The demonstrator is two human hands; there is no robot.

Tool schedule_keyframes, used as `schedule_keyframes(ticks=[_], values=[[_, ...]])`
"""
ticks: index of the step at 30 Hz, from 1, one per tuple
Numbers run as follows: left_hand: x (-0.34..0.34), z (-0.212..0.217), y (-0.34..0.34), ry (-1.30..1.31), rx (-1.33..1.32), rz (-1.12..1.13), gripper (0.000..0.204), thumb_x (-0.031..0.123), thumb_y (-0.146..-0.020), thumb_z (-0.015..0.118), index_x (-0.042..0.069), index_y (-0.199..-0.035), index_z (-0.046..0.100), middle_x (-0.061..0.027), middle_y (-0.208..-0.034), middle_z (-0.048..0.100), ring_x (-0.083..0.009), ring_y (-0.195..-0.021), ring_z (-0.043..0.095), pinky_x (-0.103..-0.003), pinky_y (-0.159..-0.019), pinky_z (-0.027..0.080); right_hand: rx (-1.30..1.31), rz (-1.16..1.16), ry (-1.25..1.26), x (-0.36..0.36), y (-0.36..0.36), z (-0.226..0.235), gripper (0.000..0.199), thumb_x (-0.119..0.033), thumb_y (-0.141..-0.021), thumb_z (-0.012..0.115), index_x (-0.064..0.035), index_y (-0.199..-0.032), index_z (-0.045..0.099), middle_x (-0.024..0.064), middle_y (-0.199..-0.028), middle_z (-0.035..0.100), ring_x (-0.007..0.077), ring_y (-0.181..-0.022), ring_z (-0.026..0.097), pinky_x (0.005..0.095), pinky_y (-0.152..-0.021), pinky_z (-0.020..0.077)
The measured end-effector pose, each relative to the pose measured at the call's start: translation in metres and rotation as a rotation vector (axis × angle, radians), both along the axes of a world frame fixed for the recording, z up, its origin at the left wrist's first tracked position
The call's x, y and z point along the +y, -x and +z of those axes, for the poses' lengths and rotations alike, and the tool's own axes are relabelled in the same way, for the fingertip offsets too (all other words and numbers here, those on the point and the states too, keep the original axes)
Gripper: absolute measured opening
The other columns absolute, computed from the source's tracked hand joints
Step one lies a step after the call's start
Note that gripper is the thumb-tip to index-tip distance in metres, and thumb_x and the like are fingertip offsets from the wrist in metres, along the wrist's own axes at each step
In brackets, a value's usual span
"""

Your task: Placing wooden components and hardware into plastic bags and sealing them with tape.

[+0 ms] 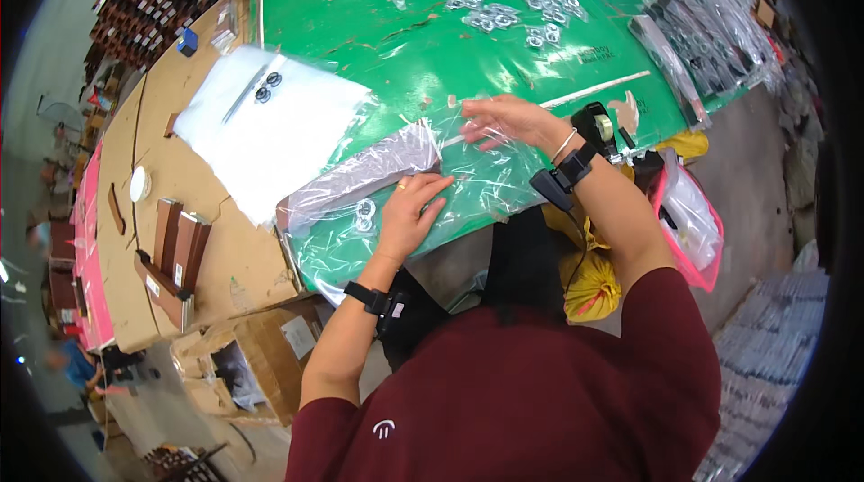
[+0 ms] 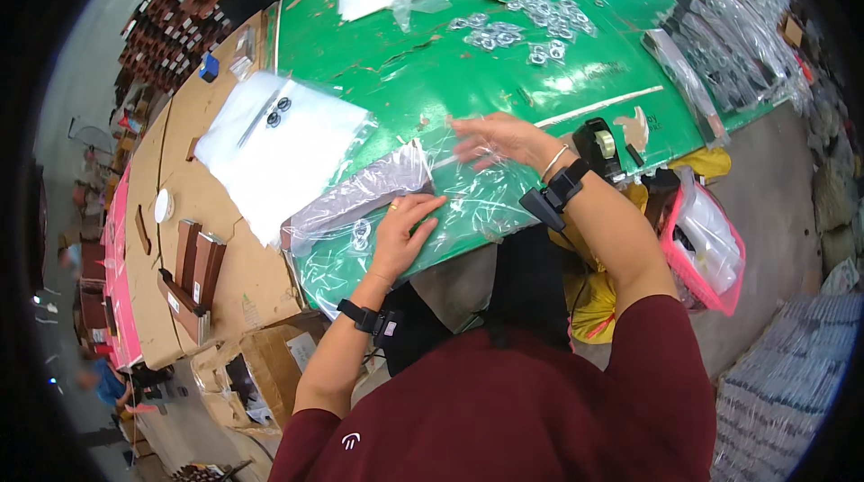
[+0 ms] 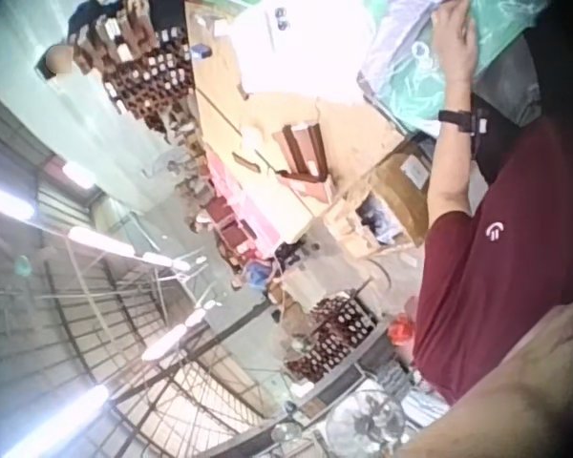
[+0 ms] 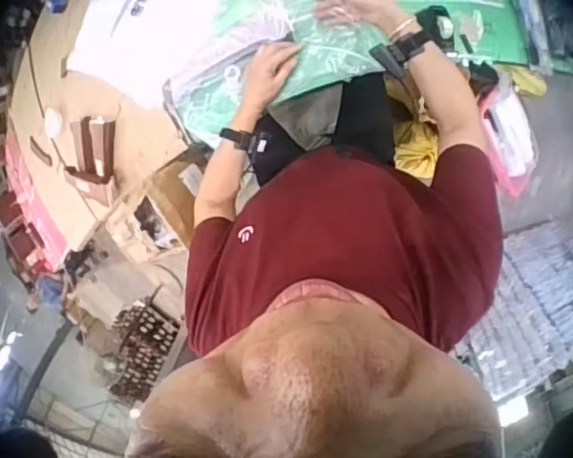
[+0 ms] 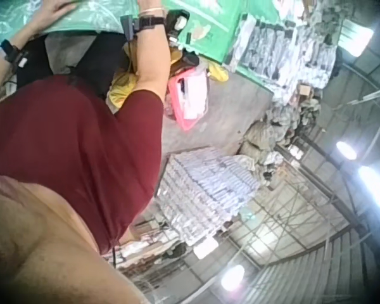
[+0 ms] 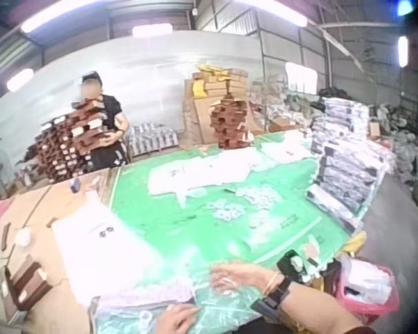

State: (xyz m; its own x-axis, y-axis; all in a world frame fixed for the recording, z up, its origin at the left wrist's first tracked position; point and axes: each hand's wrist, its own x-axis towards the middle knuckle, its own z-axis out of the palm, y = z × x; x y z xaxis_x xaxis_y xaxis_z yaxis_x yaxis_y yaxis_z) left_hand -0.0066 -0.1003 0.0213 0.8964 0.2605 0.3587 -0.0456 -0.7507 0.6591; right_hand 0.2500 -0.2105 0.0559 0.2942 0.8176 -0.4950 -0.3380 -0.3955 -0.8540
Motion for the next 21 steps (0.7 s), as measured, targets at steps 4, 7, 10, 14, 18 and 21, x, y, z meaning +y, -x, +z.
schedule_keyframes(ticks=[4,7,10,14,18,21], values=[[-0.002,-0.001,0.0,0.034,0.027,0.001,0.036,0.011,-0.085,0.067,0.017,-0.121,0.069,-0.0017,-0.111,0.065,-0.0269,-0.095,0.059,-0.037,-0.082,0.049,-0.033,-0.334,-0.282,-0.006,-0.038,-0.027,0.026,-0.024,-0.097,0.064,0.0005,-0.105,0.068,0.0073,-0.096,0.071,0.0166,-0.086,0.069,0.031,-0.076,0.0561],[0.001,-0.003,0.002,0.019,0.006,-0.003,0.036,0.011,-0.085,0.067,0.016,-0.12,0.069,-0.0017,-0.111,0.065,-0.0271,-0.095,0.059,-0.038,-0.082,0.049,0.073,-0.485,-0.268,-0.007,-0.03,-0.045,0.026,-0.023,-0.097,0.063,-0.0001,-0.108,0.067,0.0068,-0.096,0.071,0.0159,-0.082,0.068,0.0292,-0.075,0.056],[0.004,-0.003,-0.001,-0.019,-0.03,0.009,0.036,0.011,-0.084,0.068,0.016,-0.12,0.069,-0.0017,-0.111,0.065,-0.0274,-0.094,0.059,-0.038,-0.083,0.049,-0.319,-0.738,-0.151,-0.014,-0.038,-0.033,0.036,-0.026,-0.097,0.064,0.0006,-0.122,0.062,0.012,-0.107,0.07,0.0209,-0.094,0.069,0.0316,-0.083,0.0557],[0.002,0.0,0.001,0.025,0.02,0.028,0.037,0.01,-0.084,0.068,0.016,-0.121,0.068,-0.0019,-0.111,0.065,-0.0278,-0.094,0.059,-0.039,-0.084,0.049,-0.746,-0.591,-0.42,0.007,-0.026,0.003,0.057,-0.035,-0.09,0.072,-0.0027,-0.135,0.055,0.0159,-0.122,0.066,0.0275,-0.111,0.064,0.039,-0.093,0.0525],[0.0,-0.001,0.001,-0.019,-0.01,0.017,0.037,0.01,-0.084,0.068,0.016,-0.12,0.069,-0.0025,-0.11,0.064,-0.0278,-0.095,0.059,-0.039,-0.086,0.049,-1.075,-0.013,-0.242,0.027,-0.03,-0.004,0.077,-0.042,-0.076,0.082,-0.0061,-0.138,0.054,0.0152,-0.127,0.064,0.0283,-0.12,0.06,0.0414,-0.098,0.0479],[0.004,-0.007,-0.004,-0.013,-0.038,0.003,0.037,0.009,-0.084,0.068,0.016,-0.12,0.07,-0.0037,-0.11,0.064,-0.0272,-0.094,0.057,-0.037,-0.083,0.048,-1.289,0.318,0.014,0.034,-0.037,-0.002,0.071,-0.038,-0.073,0.084,-0.0061,-0.131,0.059,0.0096,-0.115,0.069,0.0237,-0.107,0.064,0.0383,-0.088,0.0495]])
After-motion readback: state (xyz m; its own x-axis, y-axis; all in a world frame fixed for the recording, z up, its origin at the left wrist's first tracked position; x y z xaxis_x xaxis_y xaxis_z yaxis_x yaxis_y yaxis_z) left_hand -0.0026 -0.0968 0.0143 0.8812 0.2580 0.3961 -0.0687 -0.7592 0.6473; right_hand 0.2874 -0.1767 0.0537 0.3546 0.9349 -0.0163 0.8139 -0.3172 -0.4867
